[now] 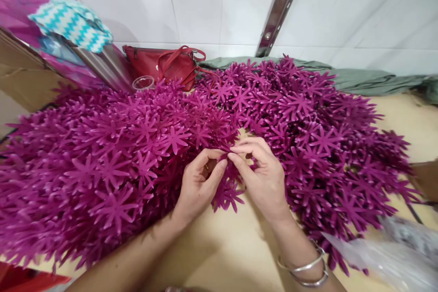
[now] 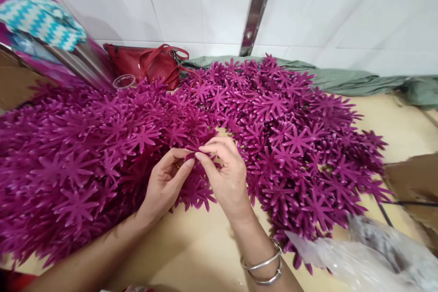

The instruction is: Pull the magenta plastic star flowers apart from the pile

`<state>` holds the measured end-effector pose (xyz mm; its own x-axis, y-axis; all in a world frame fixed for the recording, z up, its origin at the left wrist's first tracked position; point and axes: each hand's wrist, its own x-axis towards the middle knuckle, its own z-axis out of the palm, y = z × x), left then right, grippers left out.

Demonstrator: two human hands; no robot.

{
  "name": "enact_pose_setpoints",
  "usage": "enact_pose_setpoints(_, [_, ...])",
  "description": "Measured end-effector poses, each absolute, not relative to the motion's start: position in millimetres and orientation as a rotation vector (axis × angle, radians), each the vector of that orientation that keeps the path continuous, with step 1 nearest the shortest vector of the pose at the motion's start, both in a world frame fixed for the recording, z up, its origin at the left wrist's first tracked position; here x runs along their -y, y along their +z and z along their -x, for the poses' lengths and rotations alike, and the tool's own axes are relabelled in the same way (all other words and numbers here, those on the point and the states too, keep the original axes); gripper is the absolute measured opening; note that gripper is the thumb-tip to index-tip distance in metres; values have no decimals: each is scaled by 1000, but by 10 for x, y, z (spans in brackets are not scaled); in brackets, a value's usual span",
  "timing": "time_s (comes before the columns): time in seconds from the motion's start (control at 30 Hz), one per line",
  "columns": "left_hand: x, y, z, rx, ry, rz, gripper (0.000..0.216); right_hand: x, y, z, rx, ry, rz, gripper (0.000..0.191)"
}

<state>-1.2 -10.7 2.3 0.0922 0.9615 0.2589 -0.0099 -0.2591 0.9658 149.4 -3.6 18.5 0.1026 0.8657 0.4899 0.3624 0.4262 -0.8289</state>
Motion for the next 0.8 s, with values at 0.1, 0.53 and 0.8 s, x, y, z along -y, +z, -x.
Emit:
enact_pose_setpoints(0.1, [110, 28, 23, -1034, 1305, -1464, 4, 27, 200, -1491, 1478, 607, 1122, 15])
enact_pose_setpoints(0.53, [46, 78, -50, -1009, 1360, -1061, 22, 65, 167, -1428, 1503, 565, 1194, 19])
enact_pose_setpoints(0.8, [-2, -16, -16, -1004, 1370, -945, 21, 11, 62, -1474, 1164, 998, 1227, 17])
